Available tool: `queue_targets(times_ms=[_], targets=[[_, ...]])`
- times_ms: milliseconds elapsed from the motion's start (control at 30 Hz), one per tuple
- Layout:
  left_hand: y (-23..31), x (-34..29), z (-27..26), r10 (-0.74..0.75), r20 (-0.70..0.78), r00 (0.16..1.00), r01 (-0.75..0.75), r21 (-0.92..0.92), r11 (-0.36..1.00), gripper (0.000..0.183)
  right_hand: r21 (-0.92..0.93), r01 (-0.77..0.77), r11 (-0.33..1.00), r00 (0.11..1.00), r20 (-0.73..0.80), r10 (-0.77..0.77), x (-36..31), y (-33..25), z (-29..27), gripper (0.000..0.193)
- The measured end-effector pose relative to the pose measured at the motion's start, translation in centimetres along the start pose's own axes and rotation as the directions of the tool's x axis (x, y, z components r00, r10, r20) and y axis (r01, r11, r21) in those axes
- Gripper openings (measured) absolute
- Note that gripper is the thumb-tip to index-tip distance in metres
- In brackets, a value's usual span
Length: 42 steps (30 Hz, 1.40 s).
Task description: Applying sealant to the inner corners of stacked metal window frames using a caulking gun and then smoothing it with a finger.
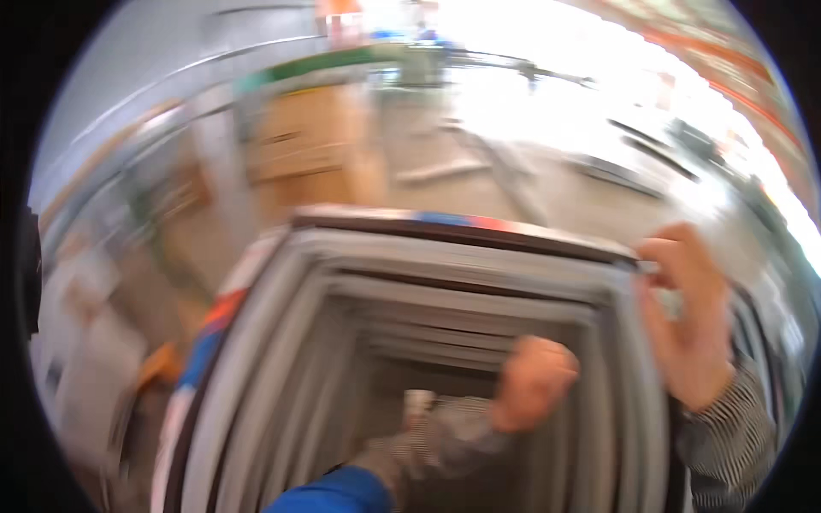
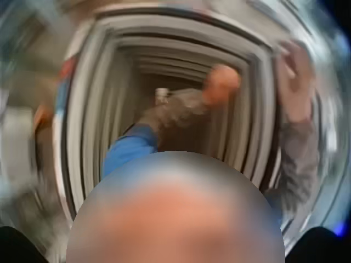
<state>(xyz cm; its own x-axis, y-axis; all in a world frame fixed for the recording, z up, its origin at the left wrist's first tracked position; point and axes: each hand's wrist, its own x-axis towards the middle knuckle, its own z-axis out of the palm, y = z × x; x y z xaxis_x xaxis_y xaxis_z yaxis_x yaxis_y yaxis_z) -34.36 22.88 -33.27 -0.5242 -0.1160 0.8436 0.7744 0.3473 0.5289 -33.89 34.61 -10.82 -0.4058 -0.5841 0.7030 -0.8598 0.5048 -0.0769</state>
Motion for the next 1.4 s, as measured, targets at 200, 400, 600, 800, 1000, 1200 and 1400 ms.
queue_targets(times_ms=[200,400,600,800,1000,1200,1400], targets=[[3.9,5.4,-10.2,-0.22,-0.239,0.946,0.177,-0.187,0.966,0.019,0.46,0.166,0.873,0.98,-0.172,-0.096,7.9,-3.3,12.0,0.019],[6.9,13.4,-16.9,0.065,-0.568,0.821,-0.028,0.074,0.997,0.014,0.856,-0.072,0.512,0.992,0.008,0.125,10.6,-6.9,18.0,0.013],[7.5,31.8,-32.1,0.533,-0.349,0.771,-0.048,0.803,0.594,0.032,0.914,-0.108,0.39,0.966,0.004,0.258,11.7,-6.3,20.3,0.017],[20.0,30.4,-56.6,0.523,-0.382,0.762,0.421,0.906,0.049,0.019,0.89,-0.165,0.426,0.969,0.065,0.239,11.7,-4.3,21.1,0.014],[32.3,24.1,-69.8,0.538,-0.478,0.694,0.719,0.498,-0.484,0.039,0.836,-0.175,0.52,0.971,0.058,0.233,12.4,-3.7,23.0,0.011],[35.9,23.6,-75.0,0.301,-0.553,0.777,0.607,0.532,-0.59,0.044,0.794,-0.153,0.589,0.96,-0.021,0.278,13.8,-3.0,24.3,0.009],[35.6,23.2,-76.0,0.145,-0.598,0.788,0.531,0.542,-0.651,0.031,0.737,-0.159,0.657,0.973,0.002,0.232,14.5,-2.8,24.0,0.007]])
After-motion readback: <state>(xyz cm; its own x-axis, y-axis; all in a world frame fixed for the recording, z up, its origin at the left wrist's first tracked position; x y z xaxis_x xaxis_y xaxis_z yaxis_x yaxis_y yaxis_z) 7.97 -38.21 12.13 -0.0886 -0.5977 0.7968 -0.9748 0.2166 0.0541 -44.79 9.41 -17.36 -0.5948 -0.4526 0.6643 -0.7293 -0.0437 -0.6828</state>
